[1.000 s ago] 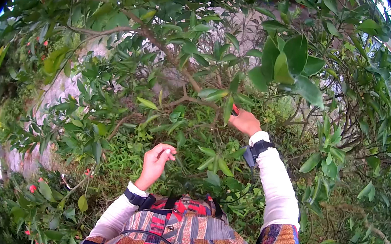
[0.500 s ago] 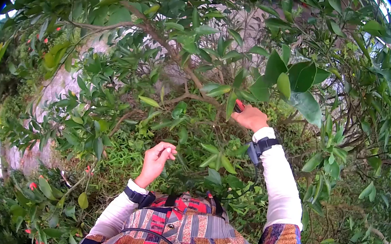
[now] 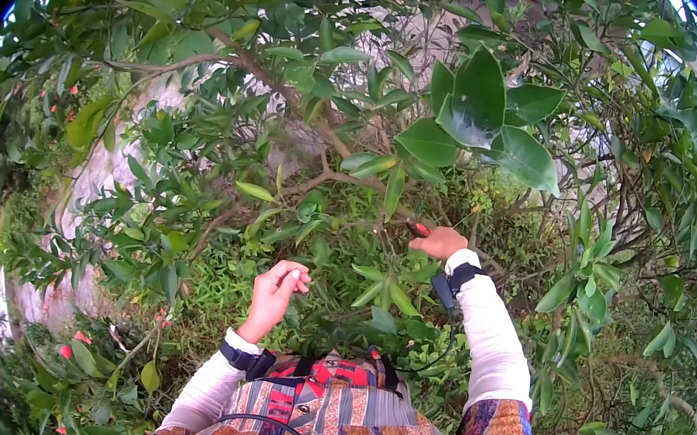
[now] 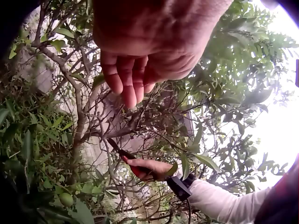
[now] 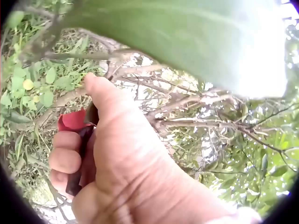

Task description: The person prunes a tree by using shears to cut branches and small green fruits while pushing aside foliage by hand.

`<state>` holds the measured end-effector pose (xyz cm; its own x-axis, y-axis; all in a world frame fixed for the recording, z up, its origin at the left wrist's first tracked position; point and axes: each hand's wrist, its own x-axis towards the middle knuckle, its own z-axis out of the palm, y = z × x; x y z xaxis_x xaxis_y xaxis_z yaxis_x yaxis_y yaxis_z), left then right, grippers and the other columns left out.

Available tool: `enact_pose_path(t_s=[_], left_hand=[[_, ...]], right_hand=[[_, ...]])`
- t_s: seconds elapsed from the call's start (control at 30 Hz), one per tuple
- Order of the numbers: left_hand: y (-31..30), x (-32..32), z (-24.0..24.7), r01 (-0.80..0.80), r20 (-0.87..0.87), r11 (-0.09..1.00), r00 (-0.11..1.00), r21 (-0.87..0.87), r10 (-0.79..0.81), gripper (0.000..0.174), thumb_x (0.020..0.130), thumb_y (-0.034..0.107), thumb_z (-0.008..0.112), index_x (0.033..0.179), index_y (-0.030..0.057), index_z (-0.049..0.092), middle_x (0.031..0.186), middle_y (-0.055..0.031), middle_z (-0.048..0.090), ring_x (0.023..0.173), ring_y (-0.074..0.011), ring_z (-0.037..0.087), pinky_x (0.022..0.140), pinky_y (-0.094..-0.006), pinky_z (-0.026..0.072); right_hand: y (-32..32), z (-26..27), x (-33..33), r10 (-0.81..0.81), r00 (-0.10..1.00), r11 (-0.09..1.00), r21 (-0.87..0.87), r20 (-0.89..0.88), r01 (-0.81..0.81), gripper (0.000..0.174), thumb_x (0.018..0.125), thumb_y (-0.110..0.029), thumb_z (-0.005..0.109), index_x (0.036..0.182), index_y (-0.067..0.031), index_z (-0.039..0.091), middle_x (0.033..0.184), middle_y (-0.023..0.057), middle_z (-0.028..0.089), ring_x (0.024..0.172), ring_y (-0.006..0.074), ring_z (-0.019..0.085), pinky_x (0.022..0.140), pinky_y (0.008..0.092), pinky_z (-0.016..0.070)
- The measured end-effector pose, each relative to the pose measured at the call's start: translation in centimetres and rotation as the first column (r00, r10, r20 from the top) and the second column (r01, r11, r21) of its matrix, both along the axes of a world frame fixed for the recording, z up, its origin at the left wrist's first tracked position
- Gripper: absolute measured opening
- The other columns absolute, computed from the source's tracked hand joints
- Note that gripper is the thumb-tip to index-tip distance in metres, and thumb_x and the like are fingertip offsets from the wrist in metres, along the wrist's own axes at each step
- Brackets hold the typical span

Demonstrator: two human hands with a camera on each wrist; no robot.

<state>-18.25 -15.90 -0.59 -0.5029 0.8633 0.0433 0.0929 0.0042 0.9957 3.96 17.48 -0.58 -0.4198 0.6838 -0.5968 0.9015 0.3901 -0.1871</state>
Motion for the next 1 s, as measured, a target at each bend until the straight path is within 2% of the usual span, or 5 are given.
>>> enact_pose_path(t_s=[0.1, 0.2, 0.33, 0.47, 1.0], left_hand=[[1.2, 0.1, 1.6, 0.048, -0.011, 0.998, 0.999, 0.028, -0.048, 0.017, 0.105, 0.008, 0.055, 0.112, -0.0029, 0.067, 0.096, -0.0079, 0.073, 0.080, -0.0117, 0.068, 0.075, -0.0262, 0.0553], [1.8, 0.2, 1.7, 0.070, -0.021, 0.997, 0.997, 0.043, -0.069, 0.017, 0.105, 0.007, 0.055, 0.112, -0.0028, 0.067, 0.096, -0.0084, 0.073, 0.080, -0.0118, 0.068, 0.076, -0.0262, 0.0551], [0.9, 0.1, 1.4, 0.056, -0.017, 0.998, 0.998, 0.014, -0.056, 0.017, 0.106, 0.008, 0.055, 0.112, -0.0023, 0.067, 0.096, -0.0088, 0.073, 0.080, -0.0121, 0.068, 0.077, -0.0266, 0.0554], [0.0, -0.4, 1.0, 0.009, 0.005, 1.000, 1.000, -0.004, -0.009, 0.015, 0.104, 0.003, 0.055, 0.111, -0.0033, 0.068, 0.094, -0.0092, 0.073, 0.079, -0.0123, 0.068, 0.075, -0.0274, 0.0568], [-0.7, -1.3, 0.1, 0.007, -0.025, 0.998, 1.000, -0.057, -0.008, 0.016, 0.105, 0.005, 0.055, 0.111, -0.0029, 0.068, 0.094, -0.0077, 0.073, 0.079, -0.0115, 0.068, 0.075, -0.0259, 0.0555]], right_hand=[[0.5, -1.0, 0.1, -0.261, 0.910, 0.952, -0.241, -0.321, 0.188, 0.062, 0.080, -0.066, 0.070, 0.078, -0.0045, 0.066, 0.073, 0.0076, 0.064, 0.068, 0.0213, 0.063, 0.064, 0.0354, 0.0475], [-0.9, 1.3, 0.0, -0.675, 0.640, 0.632, -0.735, -0.366, 0.246, 0.051, 0.086, -0.062, 0.071, 0.073, -0.0176, 0.049, 0.061, -0.0042, 0.045, 0.050, 0.0067, 0.044, 0.043, 0.0227, 0.0305], [-1.6, 1.4, -0.9, -0.812, 0.486, 0.413, -0.906, -0.323, 0.089, 0.050, 0.087, -0.064, 0.070, 0.088, -0.0165, 0.054, 0.068, -0.0009, 0.055, 0.053, 0.0093, 0.049, 0.046, 0.0225, 0.0378], [-0.3, -1.4, -1.8, -0.814, 0.552, 0.236, -0.971, -0.180, 0.031, 0.050, 0.088, -0.065, 0.067, 0.096, -0.0173, 0.056, 0.075, 0.0025, 0.065, 0.057, 0.0128, 0.058, 0.051, 0.0256, 0.0452], [0.4, -5.5, -2.1, -0.837, 0.515, 0.090, -0.974, -0.188, -0.208, 0.059, 0.092, -0.068, 0.057, 0.100, -0.0096, 0.057, 0.087, 0.0089, 0.064, 0.072, 0.0222, 0.059, 0.072, 0.0348, 0.0501]])
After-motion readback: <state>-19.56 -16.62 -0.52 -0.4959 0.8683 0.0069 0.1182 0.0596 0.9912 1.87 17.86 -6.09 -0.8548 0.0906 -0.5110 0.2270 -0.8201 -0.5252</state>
